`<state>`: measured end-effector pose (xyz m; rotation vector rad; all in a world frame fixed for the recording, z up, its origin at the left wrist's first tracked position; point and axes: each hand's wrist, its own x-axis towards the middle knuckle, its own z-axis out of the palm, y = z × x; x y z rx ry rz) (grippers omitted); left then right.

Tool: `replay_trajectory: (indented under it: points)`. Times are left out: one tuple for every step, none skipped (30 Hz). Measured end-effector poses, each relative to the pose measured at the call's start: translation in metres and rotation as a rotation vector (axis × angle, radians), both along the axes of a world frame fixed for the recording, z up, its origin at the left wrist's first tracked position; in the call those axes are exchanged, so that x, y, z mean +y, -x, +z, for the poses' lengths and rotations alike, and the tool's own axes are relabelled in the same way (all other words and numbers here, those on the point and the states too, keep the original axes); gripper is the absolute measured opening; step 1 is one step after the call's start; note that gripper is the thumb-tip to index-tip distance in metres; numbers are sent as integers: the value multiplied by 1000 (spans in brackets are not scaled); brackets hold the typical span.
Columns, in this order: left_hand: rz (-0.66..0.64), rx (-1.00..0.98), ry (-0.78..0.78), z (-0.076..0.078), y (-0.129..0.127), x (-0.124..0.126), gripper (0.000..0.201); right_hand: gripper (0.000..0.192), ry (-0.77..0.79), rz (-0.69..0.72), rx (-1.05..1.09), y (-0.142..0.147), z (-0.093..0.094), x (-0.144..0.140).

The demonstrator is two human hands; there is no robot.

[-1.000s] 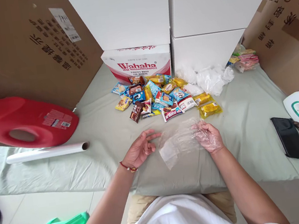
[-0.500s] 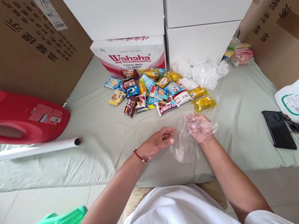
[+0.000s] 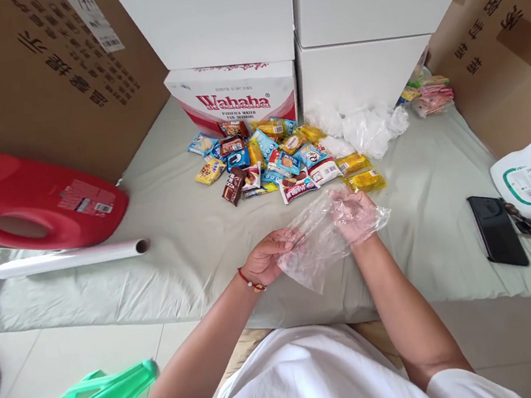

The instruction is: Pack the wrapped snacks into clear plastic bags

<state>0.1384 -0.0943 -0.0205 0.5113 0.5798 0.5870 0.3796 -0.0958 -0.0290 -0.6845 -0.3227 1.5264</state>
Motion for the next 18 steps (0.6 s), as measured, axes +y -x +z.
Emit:
replay_trajectory:
  points:
    - [29,-39,-3,1,2,-1,35,12,24,10,1,-1,-2,-3]
    - [52,-84,-13,2,4,-2,40,9,47,20,0,-1,-3,-5]
    - [61,-127,-23,3,6,-3,43,5,66,25,0,-1,-5,-7]
    - [60,-162,-29,3,9,-4,42,5,83,28,2,0,-6,-9]
    - [60,-185,-29,3,12,-4,39,9,98,29,4,0,-7,-10]
    - [70,-194,-20,2,17,-4,34,11,112,32,4,1,-7,-11]
    - [92,-190,-4,1,23,-3,30,11,129,41,-1,1,-7,-12]
    - [127,-176,15,-1,30,-2,27,12,147,56,-14,1,-7,-12]
    - [167,-155,33,-2,37,0,27,13,165,72,-38,1,-6,-12]
    - [209,-130,46,-3,46,2,28,15,180,84,-72,1,-5,-13]
    - [248,-100,50,-3,55,4,28,17,194,90,-114,1,-4,-14]
    - [282,-63,43,-2,64,6,27,19,210,93,-162,1,-2,-15]
    - [305,-18,23,0,73,7,27,22,227,95,-213,1,0,-17]
    - [317,34,-6,3,81,8,29,25,244,98,-265,1,2,-18]
    - [322,94,-41,5,89,8,31,29,261,107,-320,2,4,-20]
    - [327,166,-78,8,96,8,34,32,275,120,-374,3,6,-23]
    - [334,248,-114,10,103,8,38,35,285,134,-428,4,7,-25]
    - [343,334,-145,11,108,7,42,38,289,147,-480,5,7,-27]
